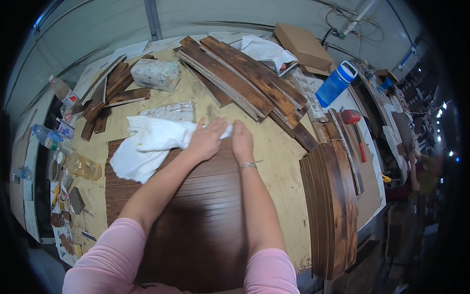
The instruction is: The person rubs a small block against a wooden panel and then pours liquid from a bottle onto a white cloth which they use to wipe the surface of the panel.
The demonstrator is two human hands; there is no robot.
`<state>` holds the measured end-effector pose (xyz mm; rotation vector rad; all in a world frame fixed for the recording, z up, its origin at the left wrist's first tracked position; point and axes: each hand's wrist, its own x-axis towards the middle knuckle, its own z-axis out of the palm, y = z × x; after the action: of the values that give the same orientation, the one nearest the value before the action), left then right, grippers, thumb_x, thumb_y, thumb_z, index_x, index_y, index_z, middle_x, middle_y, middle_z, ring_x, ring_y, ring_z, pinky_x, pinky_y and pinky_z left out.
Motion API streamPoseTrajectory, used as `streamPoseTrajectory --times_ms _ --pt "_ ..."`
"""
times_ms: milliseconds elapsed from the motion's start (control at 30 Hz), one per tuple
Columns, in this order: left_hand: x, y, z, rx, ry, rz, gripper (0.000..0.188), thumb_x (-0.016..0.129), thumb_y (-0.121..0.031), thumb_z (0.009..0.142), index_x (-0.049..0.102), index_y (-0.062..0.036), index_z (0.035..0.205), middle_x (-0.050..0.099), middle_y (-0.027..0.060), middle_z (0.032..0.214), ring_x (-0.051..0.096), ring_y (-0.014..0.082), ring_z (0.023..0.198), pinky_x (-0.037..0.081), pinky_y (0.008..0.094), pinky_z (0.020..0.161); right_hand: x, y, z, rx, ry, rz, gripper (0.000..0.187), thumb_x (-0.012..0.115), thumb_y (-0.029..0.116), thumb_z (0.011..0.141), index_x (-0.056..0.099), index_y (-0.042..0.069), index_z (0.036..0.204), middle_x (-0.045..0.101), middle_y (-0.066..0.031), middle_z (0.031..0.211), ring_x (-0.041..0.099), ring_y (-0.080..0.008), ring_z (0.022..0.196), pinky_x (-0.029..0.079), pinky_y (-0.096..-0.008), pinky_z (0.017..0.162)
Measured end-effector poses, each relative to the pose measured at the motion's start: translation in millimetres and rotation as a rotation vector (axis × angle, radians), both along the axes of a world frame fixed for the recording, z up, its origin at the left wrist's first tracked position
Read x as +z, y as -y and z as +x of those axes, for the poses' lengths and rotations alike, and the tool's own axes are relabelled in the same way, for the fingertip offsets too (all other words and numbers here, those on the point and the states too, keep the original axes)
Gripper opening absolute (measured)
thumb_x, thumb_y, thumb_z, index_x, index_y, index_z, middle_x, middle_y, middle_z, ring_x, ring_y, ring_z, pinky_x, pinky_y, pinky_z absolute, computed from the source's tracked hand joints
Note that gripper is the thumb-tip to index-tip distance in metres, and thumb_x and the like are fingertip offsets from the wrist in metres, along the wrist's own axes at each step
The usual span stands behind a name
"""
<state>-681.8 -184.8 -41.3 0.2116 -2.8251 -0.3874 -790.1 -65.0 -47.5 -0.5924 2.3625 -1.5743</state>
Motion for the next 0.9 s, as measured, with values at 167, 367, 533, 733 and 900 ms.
streamPoseTrajectory --times_ms 167,367,533,733,900 --pt "0.1 19.5 45.0 -0.025 0.041 -0.020 0.050 0.053 -0.012 0.094 0.050 -0.0081 0.143 0.045 0.0121 0.153 0.036 0.0259 0.145 0.023 0.0500 0.121 -13.9 -13.8 -11.6 -0.035 -0.072 0.048 0.048 0.036 0.037 0.105 0.065 0.004 0.125 0.066 -0.0236 0.121 0.060 -0.0383 0.118 0.045 -0.0409 0.101" --pt "8.0 140.6 230.2 0.688 0.107 0.054 0.046 0.053 -0.010 0.097 0.050 -0.0019 0.142 0.048 0.0180 0.149 0.038 0.0314 0.144 0.027 0.0342 0.119 -19.8 -20.6 -19.2 -0.002 -0.047 0.002 0.052 0.035 0.042 0.106 0.063 0.003 0.127 0.066 -0.0227 0.123 0.059 -0.0370 0.120 0.042 -0.0381 0.105" --pt "-9.2 186.2 271.1 0.857 -0.304 0.842 0.041 0.052 -0.021 0.103 0.056 0.0017 0.137 0.062 0.0112 0.131 0.055 0.0203 0.122 0.040 0.0300 0.104 9.5 -37.9 -3.5 0.343 0.560 -0.269 0.065 0.022 0.058 0.106 0.030 0.019 0.157 0.028 -0.0087 0.162 0.027 -0.0237 0.148 0.023 -0.0350 0.120" --pt "-4.0 179.4 268.3 0.713 -0.397 1.187 0.040 0.051 -0.022 0.104 0.057 0.0038 0.134 0.066 0.0074 0.115 0.059 0.0152 0.105 0.046 0.0306 0.094 11.2 -39.9 4.4 0.290 0.473 -0.230 0.064 0.021 0.057 0.106 0.030 0.019 0.157 0.029 -0.0109 0.161 0.025 -0.0240 0.149 0.018 -0.0354 0.122" --pt "4.7 77.4 171.1 0.264 -0.120 0.266 0.034 0.047 -0.019 0.104 0.058 -0.0016 0.131 0.066 0.0168 0.120 0.061 0.0246 0.112 0.043 0.0359 0.103 -26.0 -42.3 -17.1 0.297 0.142 -0.182 0.052 0.029 0.039 0.110 0.037 0.010 0.153 0.035 -0.0139 0.158 0.027 -0.0246 0.149 0.019 -0.0341 0.122"
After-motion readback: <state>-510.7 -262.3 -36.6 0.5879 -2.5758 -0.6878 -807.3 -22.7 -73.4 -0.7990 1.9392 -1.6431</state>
